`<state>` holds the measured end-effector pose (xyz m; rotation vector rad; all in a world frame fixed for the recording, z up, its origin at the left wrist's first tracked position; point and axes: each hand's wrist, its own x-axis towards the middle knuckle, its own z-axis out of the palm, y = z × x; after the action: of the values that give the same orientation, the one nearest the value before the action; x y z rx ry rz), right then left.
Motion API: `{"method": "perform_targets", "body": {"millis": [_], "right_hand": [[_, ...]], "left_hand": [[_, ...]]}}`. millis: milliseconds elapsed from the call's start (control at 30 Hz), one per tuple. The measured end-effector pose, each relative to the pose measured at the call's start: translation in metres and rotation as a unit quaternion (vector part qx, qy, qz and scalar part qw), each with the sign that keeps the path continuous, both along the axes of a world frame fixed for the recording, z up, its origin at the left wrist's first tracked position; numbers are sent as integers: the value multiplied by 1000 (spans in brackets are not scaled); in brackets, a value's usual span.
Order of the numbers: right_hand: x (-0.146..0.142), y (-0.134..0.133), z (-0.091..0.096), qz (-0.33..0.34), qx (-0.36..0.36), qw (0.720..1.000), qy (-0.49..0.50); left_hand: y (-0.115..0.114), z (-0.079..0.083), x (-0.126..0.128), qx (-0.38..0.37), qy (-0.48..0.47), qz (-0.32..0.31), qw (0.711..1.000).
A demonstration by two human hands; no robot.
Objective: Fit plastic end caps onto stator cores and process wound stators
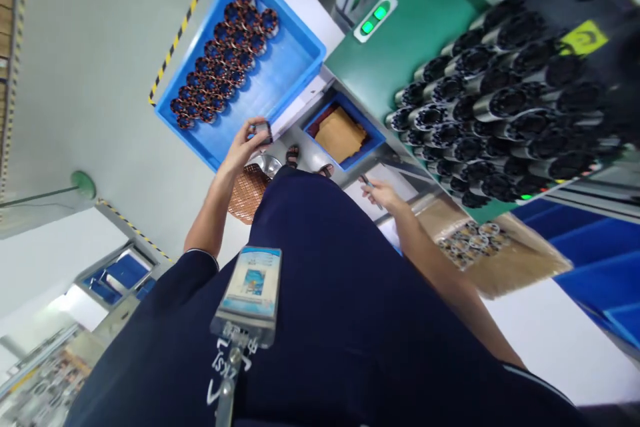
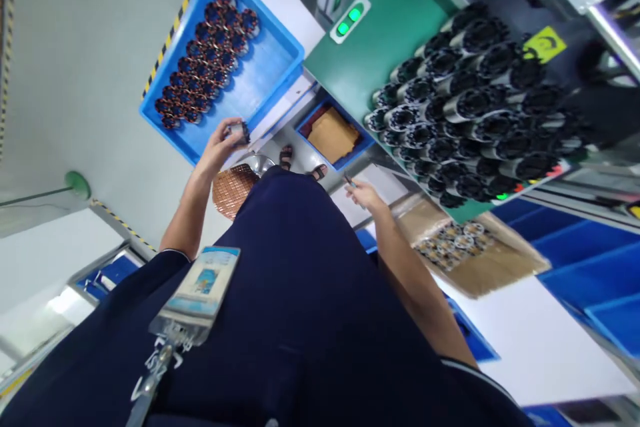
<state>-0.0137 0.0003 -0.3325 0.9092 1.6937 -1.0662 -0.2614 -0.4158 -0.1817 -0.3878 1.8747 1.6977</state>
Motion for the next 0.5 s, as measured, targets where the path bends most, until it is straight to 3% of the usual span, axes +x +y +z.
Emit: {"method": "perform_targets", "body": {"millis": [67, 100, 167, 200, 267, 400, 500], "right_hand": [[16, -3, -5, 19, 16, 999, -29], [22, -4, -8, 29, 24, 999, -37], [28, -5, -14, 46, 39, 997, -43], [29, -4, -17, 55, 47, 996, -44], [26, 0, -22, 73, 65, 994, -42], [9, 11, -28, 118, 101, 988, -15], [-4, 14, -30, 162, 131, 978, 34]], "left_hand": [[-53, 1, -14, -111, 64, -33, 991], [-77, -1, -21, -224, 103, -95, 965], [-119, -13, -34, -433, 122, -232, 863], [-136, -22, -40, -483, 114, -275, 824], [-163, -40, -50, -516, 83, -323, 789], [-195, -73, -66, -524, 69, -370, 764], [-210, -88, -76, -531, 84, -377, 754]]}}
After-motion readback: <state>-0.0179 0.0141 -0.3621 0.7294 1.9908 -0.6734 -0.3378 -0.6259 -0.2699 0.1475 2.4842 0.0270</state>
